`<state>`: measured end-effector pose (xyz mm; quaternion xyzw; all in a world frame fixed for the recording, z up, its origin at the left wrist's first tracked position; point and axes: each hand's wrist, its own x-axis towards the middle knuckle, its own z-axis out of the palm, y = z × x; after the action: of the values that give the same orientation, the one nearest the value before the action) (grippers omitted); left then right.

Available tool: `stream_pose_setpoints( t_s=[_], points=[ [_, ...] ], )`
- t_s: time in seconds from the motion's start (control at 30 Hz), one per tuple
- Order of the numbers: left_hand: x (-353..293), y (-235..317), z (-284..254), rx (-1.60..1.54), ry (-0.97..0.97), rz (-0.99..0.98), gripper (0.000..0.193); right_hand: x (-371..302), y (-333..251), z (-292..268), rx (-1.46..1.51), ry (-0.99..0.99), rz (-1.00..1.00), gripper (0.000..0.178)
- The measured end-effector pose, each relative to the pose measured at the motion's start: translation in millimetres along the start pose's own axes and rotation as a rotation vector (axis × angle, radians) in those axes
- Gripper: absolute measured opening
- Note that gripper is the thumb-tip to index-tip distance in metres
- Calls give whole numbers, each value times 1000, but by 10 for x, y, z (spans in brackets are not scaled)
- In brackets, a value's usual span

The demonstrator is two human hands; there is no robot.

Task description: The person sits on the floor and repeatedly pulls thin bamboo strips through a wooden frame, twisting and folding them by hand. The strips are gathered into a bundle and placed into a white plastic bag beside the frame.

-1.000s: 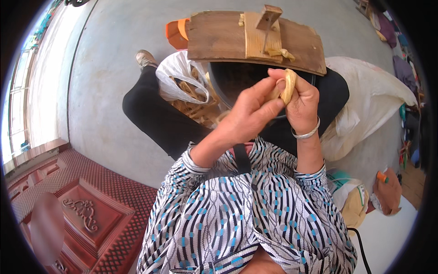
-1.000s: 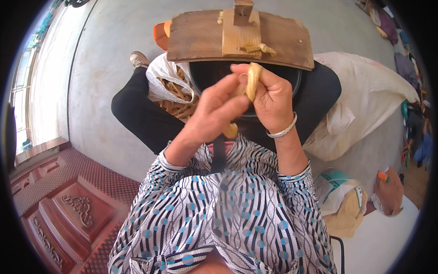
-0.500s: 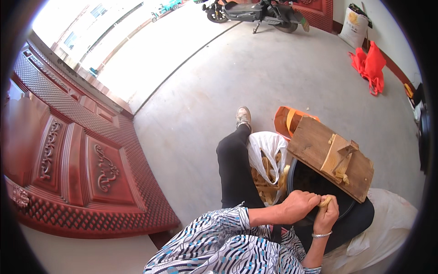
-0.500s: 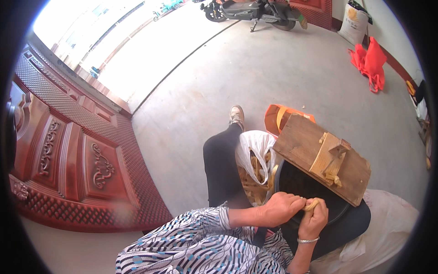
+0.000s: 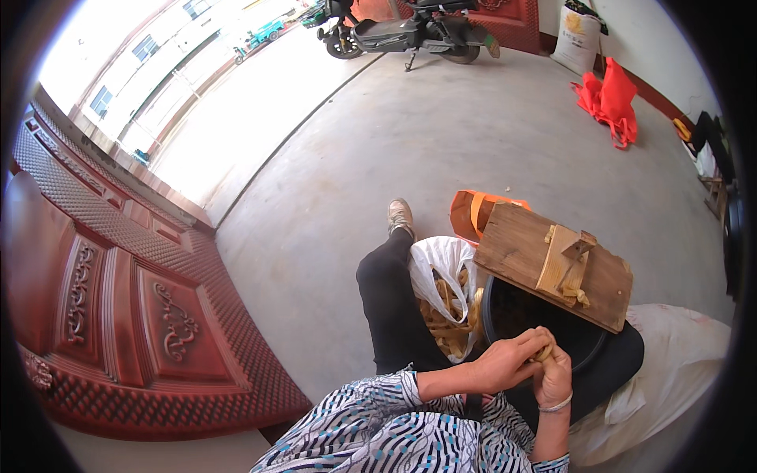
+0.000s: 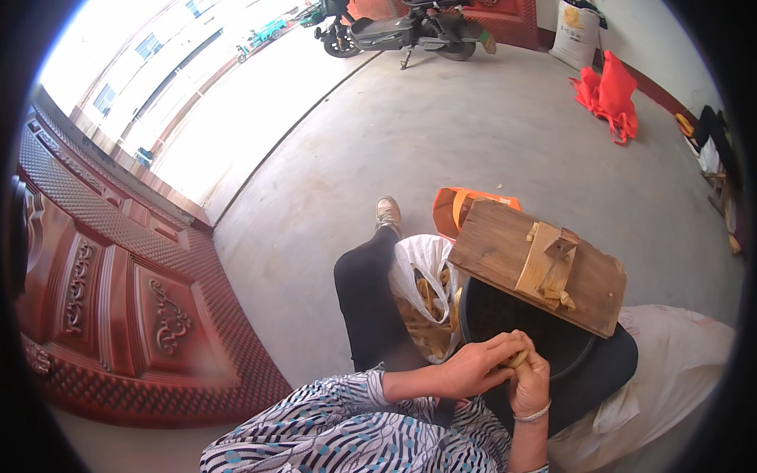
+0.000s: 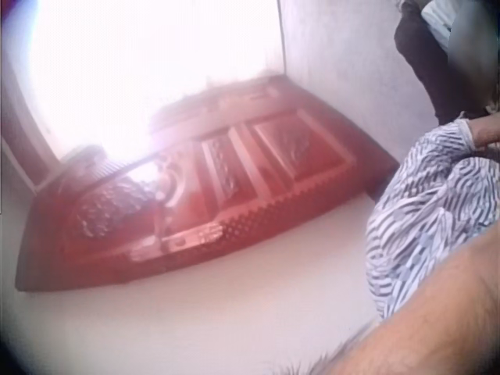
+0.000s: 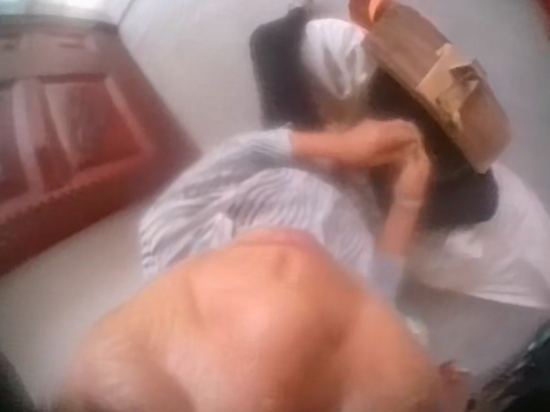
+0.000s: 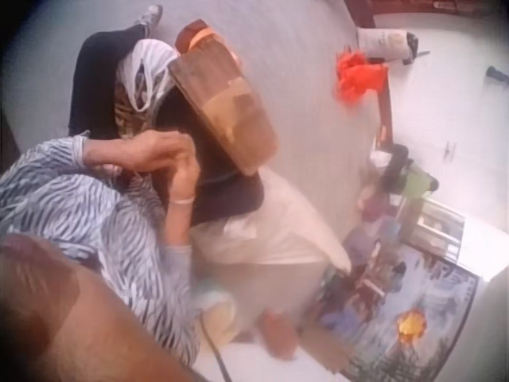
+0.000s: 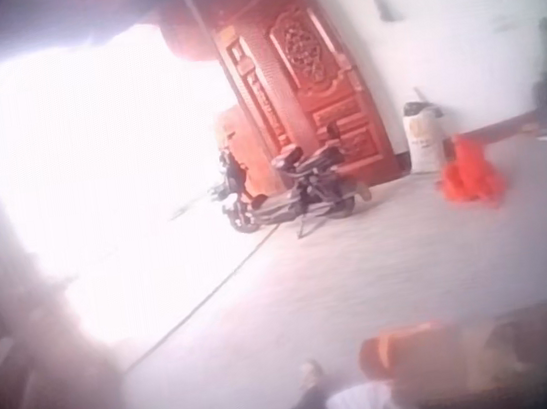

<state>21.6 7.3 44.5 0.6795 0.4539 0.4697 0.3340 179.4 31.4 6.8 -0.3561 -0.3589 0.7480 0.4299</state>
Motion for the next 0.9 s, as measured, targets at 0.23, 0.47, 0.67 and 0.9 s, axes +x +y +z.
stream_pose_setpoints(
  t_s=[0.23,0.47,0.67,0.9],
  points=[
    [128,-47,42,3,46,-195,14,25,-205,301,-1028,142,-746,13],
    [-126,-218,-182,-901,-100,-772,20,255,-278,216,-770,278,-680,12],
    [-219,-375,-253,340,-5,-44,11,244,-140,-103,-243,101,-419,26],
    [-55,-298,-246,423,-166,84,11,108,-440,215,-1475,-285,-649,28]
  ],
)
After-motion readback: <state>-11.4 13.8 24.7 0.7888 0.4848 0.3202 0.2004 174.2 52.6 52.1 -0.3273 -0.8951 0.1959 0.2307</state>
